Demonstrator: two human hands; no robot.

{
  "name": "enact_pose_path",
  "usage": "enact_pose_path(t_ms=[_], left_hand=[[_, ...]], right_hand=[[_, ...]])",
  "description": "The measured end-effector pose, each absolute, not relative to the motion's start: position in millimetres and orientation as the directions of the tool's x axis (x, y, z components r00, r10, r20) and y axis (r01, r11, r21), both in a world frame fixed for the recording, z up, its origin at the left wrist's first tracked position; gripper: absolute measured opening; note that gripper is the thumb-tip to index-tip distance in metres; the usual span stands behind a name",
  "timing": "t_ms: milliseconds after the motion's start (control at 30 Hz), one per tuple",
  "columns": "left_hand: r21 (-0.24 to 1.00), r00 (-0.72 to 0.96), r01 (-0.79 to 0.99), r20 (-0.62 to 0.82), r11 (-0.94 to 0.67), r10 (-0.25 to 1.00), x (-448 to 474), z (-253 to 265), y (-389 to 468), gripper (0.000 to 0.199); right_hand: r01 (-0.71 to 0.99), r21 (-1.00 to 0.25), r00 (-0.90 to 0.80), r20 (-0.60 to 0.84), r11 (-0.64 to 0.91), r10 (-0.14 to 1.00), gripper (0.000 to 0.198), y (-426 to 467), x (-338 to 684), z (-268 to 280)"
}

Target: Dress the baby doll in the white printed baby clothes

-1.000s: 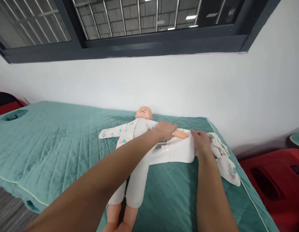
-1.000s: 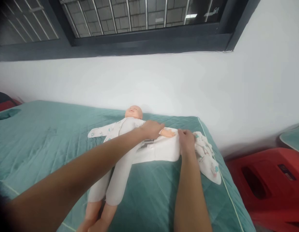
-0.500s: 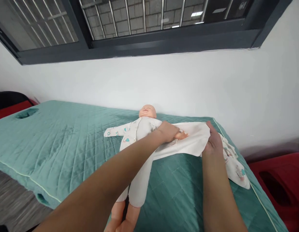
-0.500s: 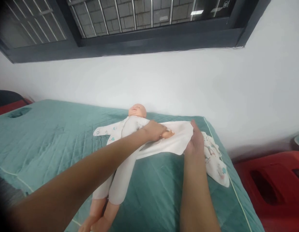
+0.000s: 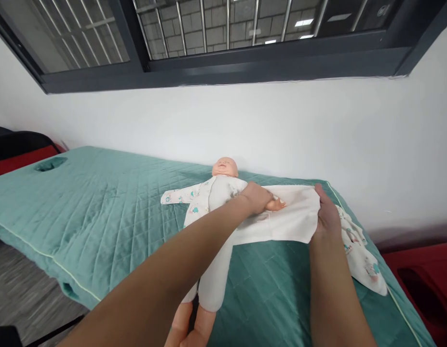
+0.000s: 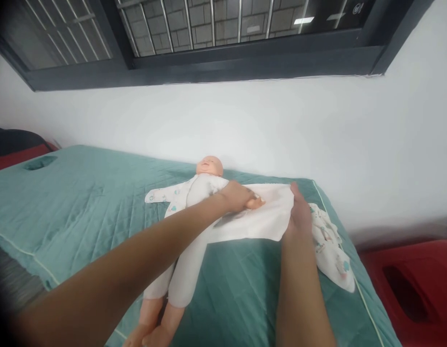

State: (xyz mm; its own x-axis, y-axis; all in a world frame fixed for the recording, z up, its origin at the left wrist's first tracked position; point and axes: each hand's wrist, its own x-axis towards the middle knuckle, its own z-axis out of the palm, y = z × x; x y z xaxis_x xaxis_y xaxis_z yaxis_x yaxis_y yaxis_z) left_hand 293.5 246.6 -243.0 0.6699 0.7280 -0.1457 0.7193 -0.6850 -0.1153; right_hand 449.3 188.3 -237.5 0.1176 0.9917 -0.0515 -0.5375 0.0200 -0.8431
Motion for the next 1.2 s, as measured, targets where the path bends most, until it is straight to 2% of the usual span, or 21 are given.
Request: enact_pose_path(t_ms=[167,267,400,667,833,1033,1200], left_hand=[[-0.142,0.66,0.721,-0.158,-0.678,0.735,294.2,-239.7,245.7,0.025],[-0.144,0.665,0.717,-0.153,-0.682,0.731,292.1,-236.4,245.1,0.022],[-0.171,0.66,0.713,-0.167,-0.68,0.733,290.7,-231.3,241.7,0.02],[-0.206,0.64,0.72,-0.17,-0.662,0.749,292.3,-226.5,238.9,0.023],[-0.252,0.651,0.692,-0.187,-0.677,0.735,291.9,-229.3,240.1,0.024],[-0.215,0.647,0.719,-0.137,-0.66,0.75,291.9,-237.4,242.7,0.023],[-0.135,0.647,0.742,-0.116,-0.657,0.754,294.3,-240.7,244.4,0.022]], right_hand=[[-0.309,-0.943,0.329,0.014,0.121,0.944,0.031,186.9,445.5,-237.5],[-0.245,-0.958,0.364,0.052,0.15,0.93,0.034,188.6,448.8,-240.7],[-0.24,-0.962,0.33,0.044,0.129,0.943,0.036,191.1,457.5,-244.6],[-0.246,-0.954,0.384,0.064,0.169,0.921,0.033,192.4,461.4,-247.1],[-0.324,-0.938,0.306,0.021,0.125,0.952,0.035,186.6,455.7,-237.0],[-0.35,-0.926,0.309,0.033,0.145,0.951,0.032,178.3,436.8,-224.2],[-0.38,-0.918,0.236,0.02,0.111,0.971,0.035,177.5,407.8,-227.2]])
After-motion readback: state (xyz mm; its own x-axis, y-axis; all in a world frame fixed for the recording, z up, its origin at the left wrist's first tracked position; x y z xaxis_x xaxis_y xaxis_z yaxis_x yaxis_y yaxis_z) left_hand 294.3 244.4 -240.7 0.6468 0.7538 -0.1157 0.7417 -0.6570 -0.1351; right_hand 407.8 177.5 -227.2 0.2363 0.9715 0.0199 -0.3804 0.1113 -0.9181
